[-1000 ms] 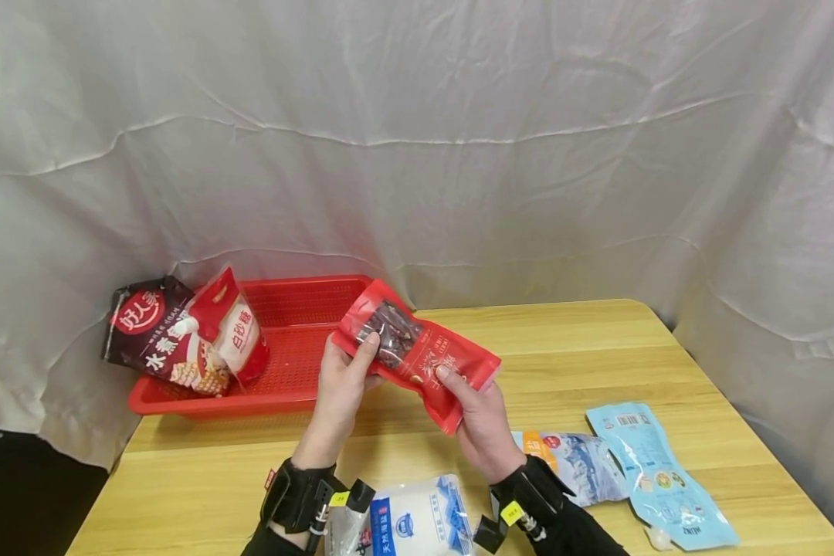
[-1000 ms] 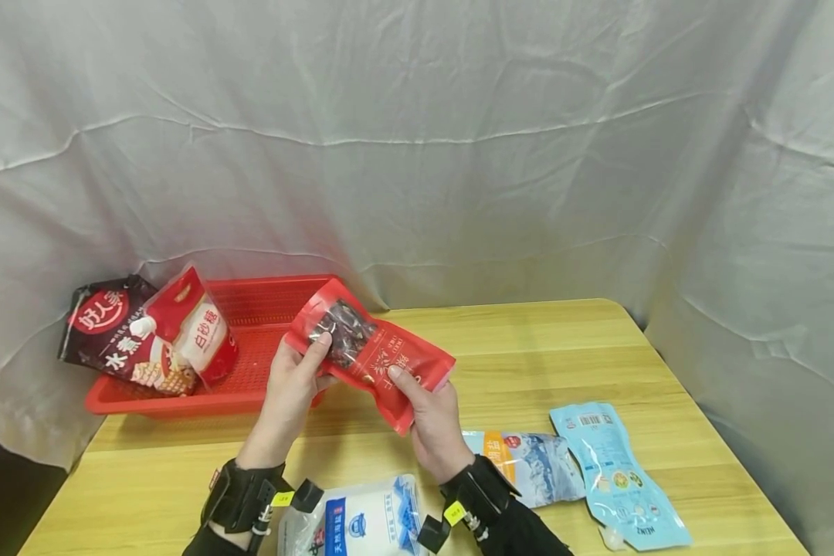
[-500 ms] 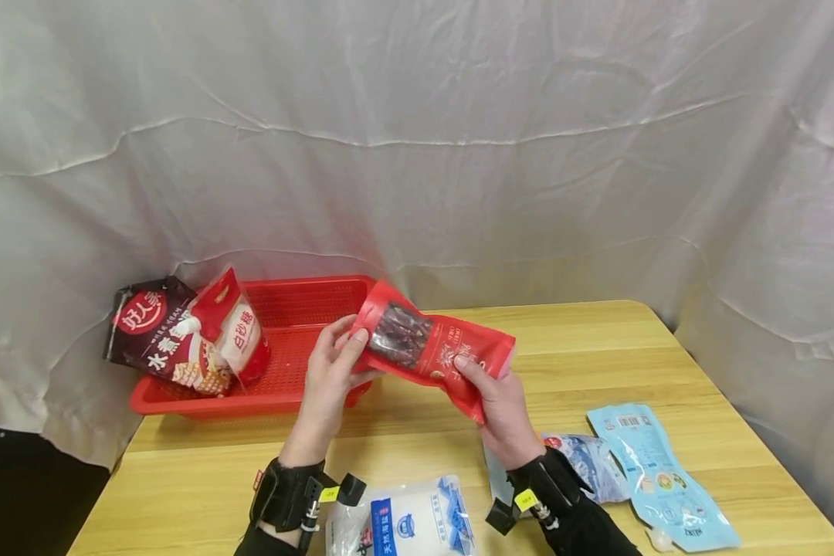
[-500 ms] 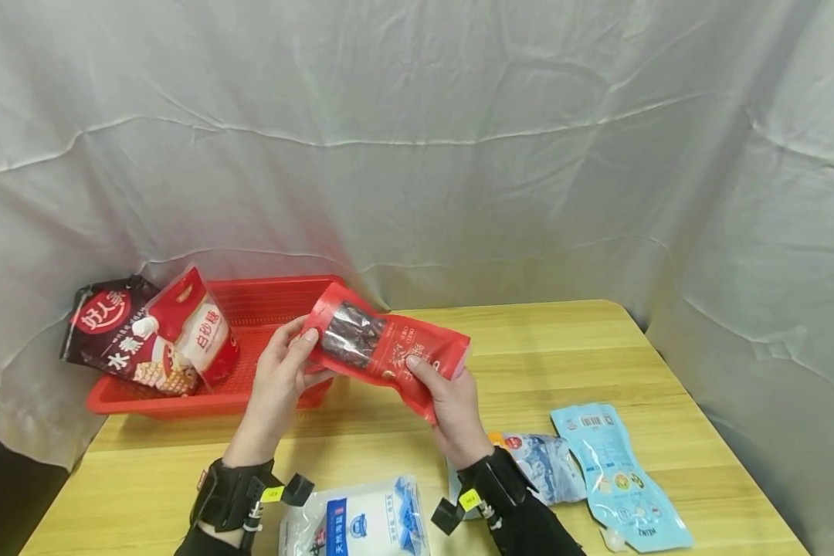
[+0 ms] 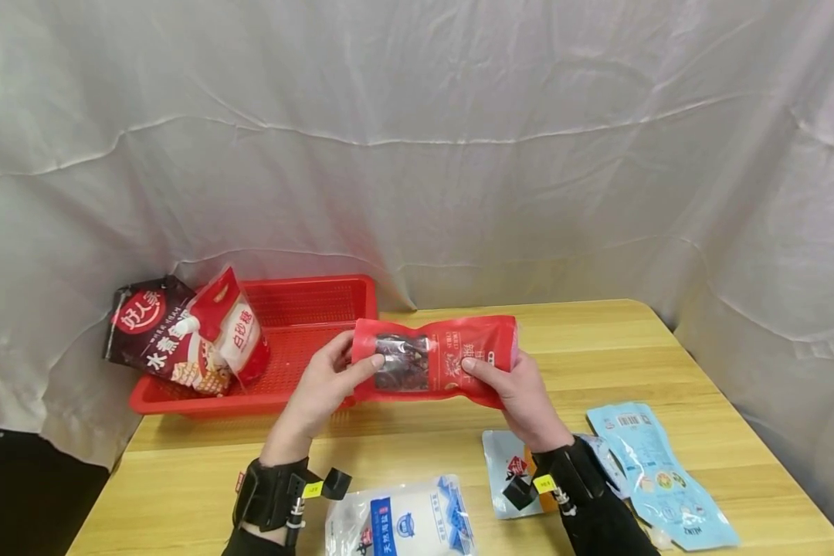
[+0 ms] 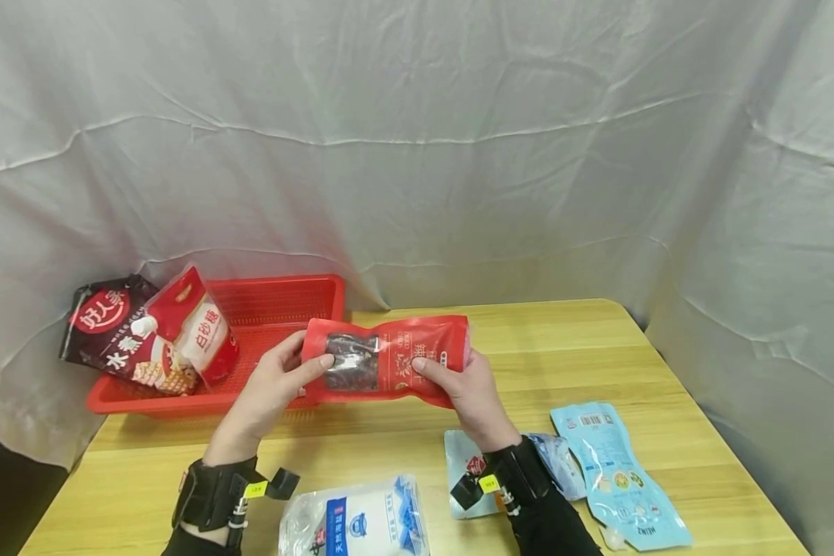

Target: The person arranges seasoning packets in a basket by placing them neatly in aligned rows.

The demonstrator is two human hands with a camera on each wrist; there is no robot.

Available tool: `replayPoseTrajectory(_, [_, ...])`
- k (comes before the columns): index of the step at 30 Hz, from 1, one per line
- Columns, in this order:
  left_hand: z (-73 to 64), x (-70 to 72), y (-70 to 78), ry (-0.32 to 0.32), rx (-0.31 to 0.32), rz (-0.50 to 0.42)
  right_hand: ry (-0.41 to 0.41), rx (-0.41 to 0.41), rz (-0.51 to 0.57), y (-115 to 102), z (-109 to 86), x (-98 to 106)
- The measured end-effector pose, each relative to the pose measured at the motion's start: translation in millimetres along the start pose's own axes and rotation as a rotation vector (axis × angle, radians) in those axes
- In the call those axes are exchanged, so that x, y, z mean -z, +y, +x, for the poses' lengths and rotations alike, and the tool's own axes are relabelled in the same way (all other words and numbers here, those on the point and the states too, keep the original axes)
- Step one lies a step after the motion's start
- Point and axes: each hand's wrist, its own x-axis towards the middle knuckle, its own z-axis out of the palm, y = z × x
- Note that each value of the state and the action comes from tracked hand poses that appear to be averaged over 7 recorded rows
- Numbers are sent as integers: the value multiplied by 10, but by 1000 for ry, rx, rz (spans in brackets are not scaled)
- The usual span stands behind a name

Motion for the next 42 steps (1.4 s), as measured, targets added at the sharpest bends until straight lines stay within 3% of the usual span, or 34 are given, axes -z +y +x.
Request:
replayPoseTrajectory(5, [10,33,-36,-80,-27,24,-34,-20,-43,-40,7,74])
replayPoseTrajectory(8, [24,33,-57,-92,-32,29,-46,-28,-51,-51,11,95])
replayPoseTrajectory(13, [27,21,-62,-83,-39,17,-49,-38,-58,-56,17,114])
replayPoseTrajectory(18, [17,10,-39,-35,-30,9,-29,-50,-52,-68,0,96])
replayPoseTrajectory(22, [5,2,-20,13,-14,-15,-18,-6,35,-53,-16,64])
replayPoseTrajectory(30, [2,-35,-4,77,-32,-103,23,124,333,89,-10,-116])
replayPoseTrajectory(35, [5,-104,9,124,-51,-146,-14,209,406,185,-31,-279])
replayPoseTrajectory(42, [12,-269,-3,145,-68,-178,-49,197,472,274,-75,-405])
